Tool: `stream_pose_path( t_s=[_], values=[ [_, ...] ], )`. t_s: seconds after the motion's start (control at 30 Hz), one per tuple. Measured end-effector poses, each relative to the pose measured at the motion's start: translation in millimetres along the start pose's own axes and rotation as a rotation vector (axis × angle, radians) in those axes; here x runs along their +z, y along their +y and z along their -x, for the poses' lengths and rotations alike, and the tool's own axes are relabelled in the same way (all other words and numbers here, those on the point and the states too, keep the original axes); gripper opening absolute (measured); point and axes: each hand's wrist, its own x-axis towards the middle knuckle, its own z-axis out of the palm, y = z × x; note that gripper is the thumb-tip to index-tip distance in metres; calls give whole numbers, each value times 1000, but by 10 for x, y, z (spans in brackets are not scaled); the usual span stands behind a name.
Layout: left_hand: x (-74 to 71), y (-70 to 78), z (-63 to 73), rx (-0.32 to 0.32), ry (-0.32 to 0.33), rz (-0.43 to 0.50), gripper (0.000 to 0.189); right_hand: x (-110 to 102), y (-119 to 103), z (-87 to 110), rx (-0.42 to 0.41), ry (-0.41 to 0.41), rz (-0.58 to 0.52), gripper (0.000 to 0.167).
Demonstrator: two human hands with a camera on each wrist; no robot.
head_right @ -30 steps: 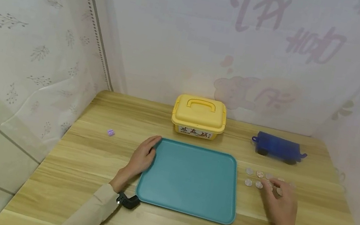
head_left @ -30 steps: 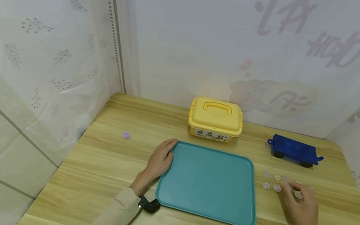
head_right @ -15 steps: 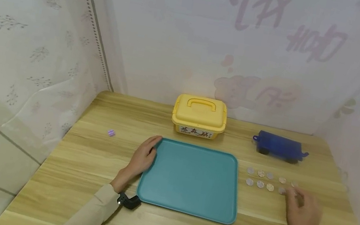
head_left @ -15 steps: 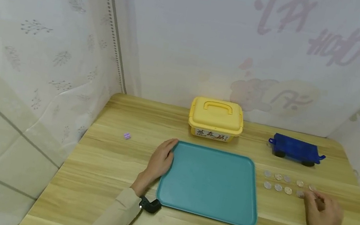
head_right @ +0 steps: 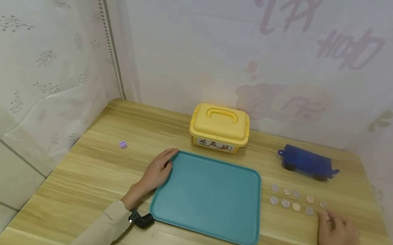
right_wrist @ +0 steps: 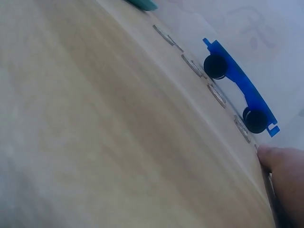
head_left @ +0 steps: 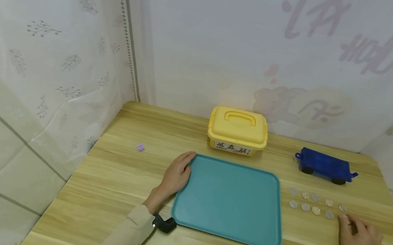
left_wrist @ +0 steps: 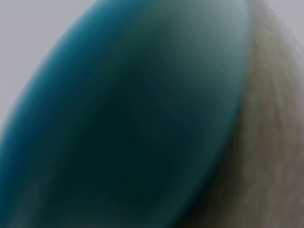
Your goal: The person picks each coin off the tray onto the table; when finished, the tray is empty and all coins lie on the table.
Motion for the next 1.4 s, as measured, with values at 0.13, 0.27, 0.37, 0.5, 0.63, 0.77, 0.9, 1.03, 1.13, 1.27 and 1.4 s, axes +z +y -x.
stream_pose_path(
  t_s=[0.13,0.27,0.37,0.5,0.63,0.77,0.9,1.03,1.13,1.27,1.4],
  values=[
    [-8,6,4,-3,-3,4,45,3,-27,31,-19,34,-35,40],
    [-5,5,3,-1,-1,0,45,-7,-40,29,-19,39,-49,40],
    [-3,8,3,-1,1,-6,46,-17,-44,24,9,20,-44,42],
    [6,12,8,11,7,-2,46,-46,-70,23,71,-2,-63,44],
    [10,7,13,12,2,3,46,-36,-113,25,109,84,-130,41],
    [0,0,12,1,-6,0,45,77,-179,49,-54,324,-251,26],
    [-9,0,4,-10,-12,2,46,232,-313,98,-278,373,-365,17],
    [-17,3,-3,-18,-21,2,46,394,-514,144,-427,287,-385,17],
    [-21,11,-6,-18,-19,3,46,503,-672,151,-504,245,-401,20],
    [-18,18,-13,-14,-13,1,46,636,-868,162,-541,182,-445,30],
    [-14,22,-13,-23,-11,0,46,766,-1044,160,-555,84,-481,40]
  ],
)
